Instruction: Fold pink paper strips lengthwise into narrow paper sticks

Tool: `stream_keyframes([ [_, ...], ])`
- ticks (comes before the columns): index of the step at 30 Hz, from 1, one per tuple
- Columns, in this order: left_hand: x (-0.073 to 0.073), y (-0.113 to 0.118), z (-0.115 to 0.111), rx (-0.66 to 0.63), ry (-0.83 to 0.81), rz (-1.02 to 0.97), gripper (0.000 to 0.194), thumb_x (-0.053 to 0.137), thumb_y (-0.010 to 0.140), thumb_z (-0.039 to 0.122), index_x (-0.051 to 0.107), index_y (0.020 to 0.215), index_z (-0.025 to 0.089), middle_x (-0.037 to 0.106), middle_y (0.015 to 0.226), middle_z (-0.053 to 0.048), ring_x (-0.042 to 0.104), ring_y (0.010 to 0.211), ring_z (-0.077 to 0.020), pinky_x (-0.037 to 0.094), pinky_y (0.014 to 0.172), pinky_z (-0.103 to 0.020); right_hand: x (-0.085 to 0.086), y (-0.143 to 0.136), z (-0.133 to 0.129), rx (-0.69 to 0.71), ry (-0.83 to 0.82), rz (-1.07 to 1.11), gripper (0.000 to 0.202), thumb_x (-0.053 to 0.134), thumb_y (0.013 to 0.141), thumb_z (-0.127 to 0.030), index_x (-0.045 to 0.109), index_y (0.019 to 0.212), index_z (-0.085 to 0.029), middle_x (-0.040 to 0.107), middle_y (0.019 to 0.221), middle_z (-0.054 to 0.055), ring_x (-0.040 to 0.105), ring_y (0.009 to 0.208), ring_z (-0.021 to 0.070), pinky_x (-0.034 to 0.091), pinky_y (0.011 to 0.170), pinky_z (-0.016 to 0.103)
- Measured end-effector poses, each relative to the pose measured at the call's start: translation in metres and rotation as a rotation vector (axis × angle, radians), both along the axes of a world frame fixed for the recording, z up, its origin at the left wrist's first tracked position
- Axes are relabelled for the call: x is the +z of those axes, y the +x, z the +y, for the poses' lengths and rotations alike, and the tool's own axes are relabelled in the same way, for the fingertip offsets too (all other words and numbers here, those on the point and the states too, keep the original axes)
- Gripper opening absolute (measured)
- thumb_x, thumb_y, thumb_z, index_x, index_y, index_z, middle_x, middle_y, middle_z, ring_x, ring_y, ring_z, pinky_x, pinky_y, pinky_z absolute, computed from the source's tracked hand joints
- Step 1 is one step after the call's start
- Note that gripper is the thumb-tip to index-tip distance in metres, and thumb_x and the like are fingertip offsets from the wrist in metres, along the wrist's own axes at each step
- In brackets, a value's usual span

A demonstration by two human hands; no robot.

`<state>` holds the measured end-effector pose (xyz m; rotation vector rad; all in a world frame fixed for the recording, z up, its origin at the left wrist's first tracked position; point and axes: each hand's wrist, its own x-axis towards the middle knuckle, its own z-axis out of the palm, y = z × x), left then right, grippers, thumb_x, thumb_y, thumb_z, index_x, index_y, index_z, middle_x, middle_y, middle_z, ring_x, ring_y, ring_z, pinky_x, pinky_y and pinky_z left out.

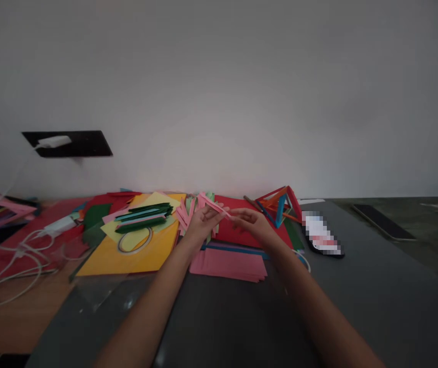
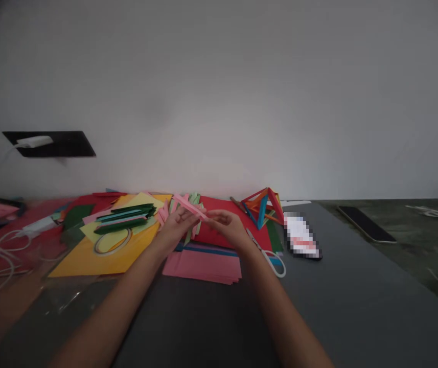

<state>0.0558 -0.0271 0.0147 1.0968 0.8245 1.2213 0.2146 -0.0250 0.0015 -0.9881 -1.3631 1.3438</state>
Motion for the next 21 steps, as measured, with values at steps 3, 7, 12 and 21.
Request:
stream_keyframes([
  [3,0.000,0.002,-0.001,-0.025,-0.023,-0.012,0.040,0.070,0.058,0.025,0.058,0.095,0.014,0.064,0.096,-0.011,0.056,0.096,-0.0229,0.038,0.088,-0.039,0.001,0.001,0.000,-0.082,0.114,-0.106,0.027,0.060,0.064,-0.040,0.064,0.077,-0.017,0.063,0.070,0.003,0.055,0.061,0.0129,0.044,0.058,0.025],
  [7,-0.003,0.003,0.000,-0.014,-0.030,-0.004,0.040,0.069,0.058,0.025,0.057,0.094,0.013,0.065,0.092,-0.010,0.060,0.086,-0.0194,0.043,0.081,-0.033,0.005,-0.001,-0.003,-0.069,0.190,-0.156,0.031,0.061,0.064,-0.040,0.063,0.085,-0.018,0.065,0.079,0.005,0.057,0.067,0.0149,0.044,0.061,0.026],
  [12,-0.007,0.002,0.000,0.036,-0.049,0.056,0.026,0.069,0.058,0.026,0.059,0.076,0.012,0.066,0.065,-0.004,0.062,0.066,-0.0160,0.048,0.068,-0.028,0.001,0.004,-0.001,-0.095,0.221,-0.204,0.030,0.055,0.068,-0.043,0.064,0.073,-0.014,0.062,0.067,0.003,0.054,0.061,0.0134,0.041,0.055,0.023],
  [21,-0.017,0.000,0.001,0.053,-0.157,-0.019,0.038,0.067,0.061,0.034,0.054,0.092,0.016,0.065,0.076,-0.009,0.064,0.071,-0.0224,0.049,0.070,-0.038,0.001,0.018,0.001,-0.507,0.451,-0.325,0.020,0.059,0.068,-0.034,0.061,0.080,-0.018,0.059,0.071,0.005,0.051,0.065,0.0170,0.039,0.060,0.030],
])
